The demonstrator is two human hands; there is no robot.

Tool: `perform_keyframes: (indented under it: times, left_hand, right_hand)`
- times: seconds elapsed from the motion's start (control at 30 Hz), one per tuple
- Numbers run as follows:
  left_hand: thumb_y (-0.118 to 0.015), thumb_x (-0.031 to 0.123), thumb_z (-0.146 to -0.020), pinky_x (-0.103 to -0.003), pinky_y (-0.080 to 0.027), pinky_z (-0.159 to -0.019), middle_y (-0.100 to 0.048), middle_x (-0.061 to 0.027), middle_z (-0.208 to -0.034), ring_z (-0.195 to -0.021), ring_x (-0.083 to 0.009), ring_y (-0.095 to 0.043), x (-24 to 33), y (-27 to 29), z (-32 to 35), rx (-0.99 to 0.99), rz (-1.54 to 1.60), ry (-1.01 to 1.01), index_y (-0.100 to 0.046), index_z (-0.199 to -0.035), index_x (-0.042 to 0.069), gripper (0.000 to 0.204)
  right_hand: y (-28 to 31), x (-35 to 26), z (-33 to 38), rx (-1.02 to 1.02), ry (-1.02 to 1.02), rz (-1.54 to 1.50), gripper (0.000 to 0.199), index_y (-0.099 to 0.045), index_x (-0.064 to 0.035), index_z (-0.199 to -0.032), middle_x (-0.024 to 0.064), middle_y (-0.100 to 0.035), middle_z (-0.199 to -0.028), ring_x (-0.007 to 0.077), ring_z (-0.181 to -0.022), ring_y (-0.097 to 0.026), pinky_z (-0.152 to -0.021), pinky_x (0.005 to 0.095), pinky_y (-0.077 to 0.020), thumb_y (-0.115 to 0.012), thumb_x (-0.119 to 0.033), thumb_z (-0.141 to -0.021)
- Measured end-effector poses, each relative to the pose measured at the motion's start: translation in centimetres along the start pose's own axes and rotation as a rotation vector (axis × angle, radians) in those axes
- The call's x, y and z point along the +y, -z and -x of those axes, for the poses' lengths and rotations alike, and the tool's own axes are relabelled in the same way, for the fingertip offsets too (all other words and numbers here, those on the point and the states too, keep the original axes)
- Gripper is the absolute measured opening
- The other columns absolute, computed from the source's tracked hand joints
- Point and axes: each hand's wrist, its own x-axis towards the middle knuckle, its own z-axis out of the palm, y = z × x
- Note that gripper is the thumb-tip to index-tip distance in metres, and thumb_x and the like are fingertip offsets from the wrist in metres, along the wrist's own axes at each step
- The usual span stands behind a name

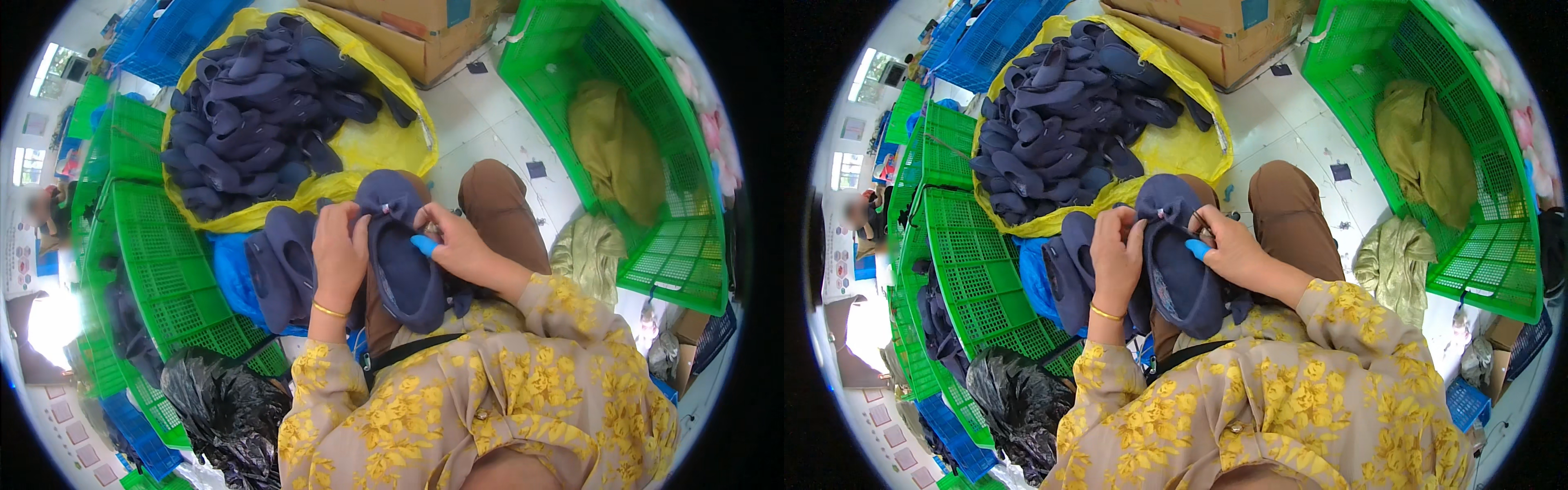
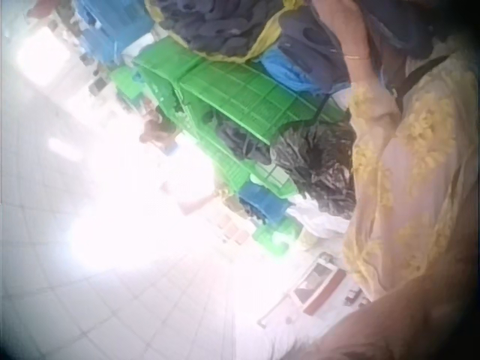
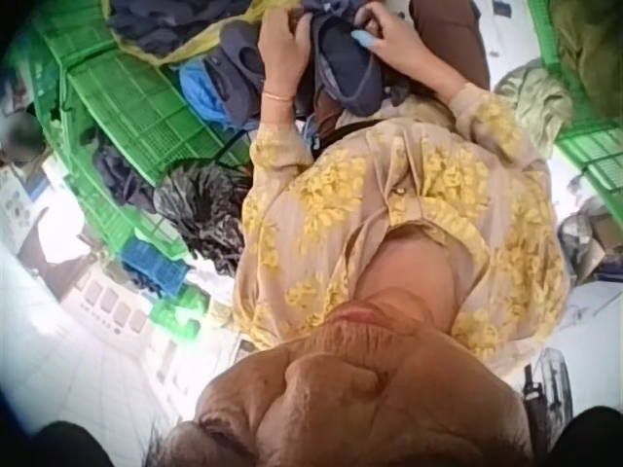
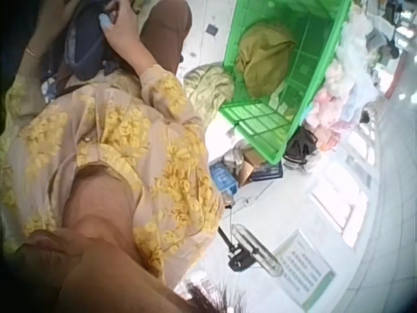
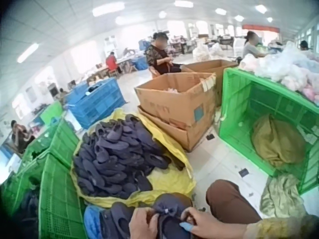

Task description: The person sits on the floor and uses a blue-handled tool to stitch the upper part of a dark blue shoe. They repeatedly insert the tool into the shoe's edge and pull the thread to secure the seam.

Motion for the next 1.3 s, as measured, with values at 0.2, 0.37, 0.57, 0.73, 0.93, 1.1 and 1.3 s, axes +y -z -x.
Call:
perform_keyframes:
  times: [0.2, 0.37, 0.57, 0.73, 0.93, 1.1, 1.3]
  left_hand:
    - [-0.073, 0.01, -0.079, -0.037, -0.047, -0.071, -0.065, -0.0078, -0.082, -0.075, -0.0286, -0.058, 5.2, 2.9, 3.6, -0.167, 0.02, -0.258, -0.066, -0.082, 0.004, 0.01]
    - [-0.076, 0.027, -0.077, -0.039, -0.04, -0.073, -0.06, -0.0072, -0.075, -0.078, -0.0273, -0.056, 6.6, 1.7, 7.4, -0.372, -0.082, -0.241, -0.066, -0.087, 0.006, 0.025]
    - [-0.071, 0.018, -0.08, -0.04, -0.036, -0.068, -0.059, -0.0038, -0.072, -0.07, -0.0234, -0.055, 7.3, 0.6, 9.5, -0.419, -0.214, -0.24, -0.063, -0.087, 0.011, 0.013]
    - [-0.068, 0.018, -0.083, -0.039, -0.036, -0.066, -0.051, -0.0028, -0.066, -0.067, -0.0226, -0.052, 8.2, 1.9, 8.4, -0.163, -0.194, -0.297, -0.06, -0.084, 0.012, 0.01]
    - [-0.068, 0.014, -0.082, -0.041, -0.035, -0.061, -0.048, -0.006, -0.065, -0.064, -0.0262, -0.05, 6.6, 12.5, 5.9, 0.03, -0.634, -0.255, -0.053, -0.074, 0.012, 0.017]
    - [-0.068, 0.018, -0.083, -0.044, -0.047, -0.068, -0.065, -0.013, -0.081, -0.075, -0.0325, -0.061, 2.2, 30.6, 6.0, 0.392, -1.176, 0.02, -0.067, -0.091, 0.006, 0.014]
    - [-0.067, 0.017, -0.087, -0.04, -0.05, -0.084, -0.067, -0.0149, -0.102, -0.092, -0.0309, -0.064, 7.4, 31.5, 6.9, 0.775, -1.05, 0.273, -0.065, -0.108, 0.002, 0.026]
  right_hand:
    - [5.0, 0.0, 3.7, -0.271, -0.015, 0.19, 0.026, -0.063, -0.006, -0.102, 0.0082, -0.063, -0.081, 0.0174, -0.067, -0.058, -0.062, 0.0322, -0.0465, -0.066, -0.028, -0.088]
    - [6.0, 0.4, 7.7, -0.536, 0.074, 0.518, 0.034, -0.064, -0.0055, -0.108, 0.0141, -0.068, -0.093, 0.0327, -0.083, -0.066, -0.072, 0.042, -0.0514, -0.068, -0.032, -0.086]
    - [7.2, 2.3, 9.6, -0.397, 0.077, 0.476, 0.03, -0.062, -0.0047, -0.094, 0.0176, -0.064, -0.085, 0.0398, -0.081, -0.061, -0.068, 0.0458, -0.0477, -0.069, -0.032, -0.085]
    - [6.5, 1.7, 10.5, -0.258, 0.005, 0.377, 0.023, -0.063, -0.0018, -0.094, 0.0159, -0.06, -0.077, 0.0343, -0.067, -0.057, -0.061, 0.0394, -0.0449, -0.072, -0.02, -0.082]
    - [6.6, 2.4, 10.8, -0.229, -0.026, 0.319, 0.021, -0.061, -0.0004, -0.092, 0.0128, -0.055, -0.071, 0.0231, -0.059, -0.049, -0.058, 0.0351, -0.0415, -0.073, -0.013, -0.08]
    - [6.5, 2.7, 10.9, -0.212, -0.023, 0.289, 0.02, -0.061, -0.0001, -0.091, 0.0104, -0.052, -0.068, 0.0198, -0.058, -0.046, -0.057, 0.034, -0.0398, -0.074, -0.011, -0.08]
    - [6.6, 3.0, 11.1, -0.242, -0.005, 0.281, 0.022, -0.06, -0.0009, -0.091, 0.0093, -0.049, -0.066, 0.0199, -0.058, -0.045, -0.056, 0.034, -0.0394, -0.075, -0.011, -0.078]
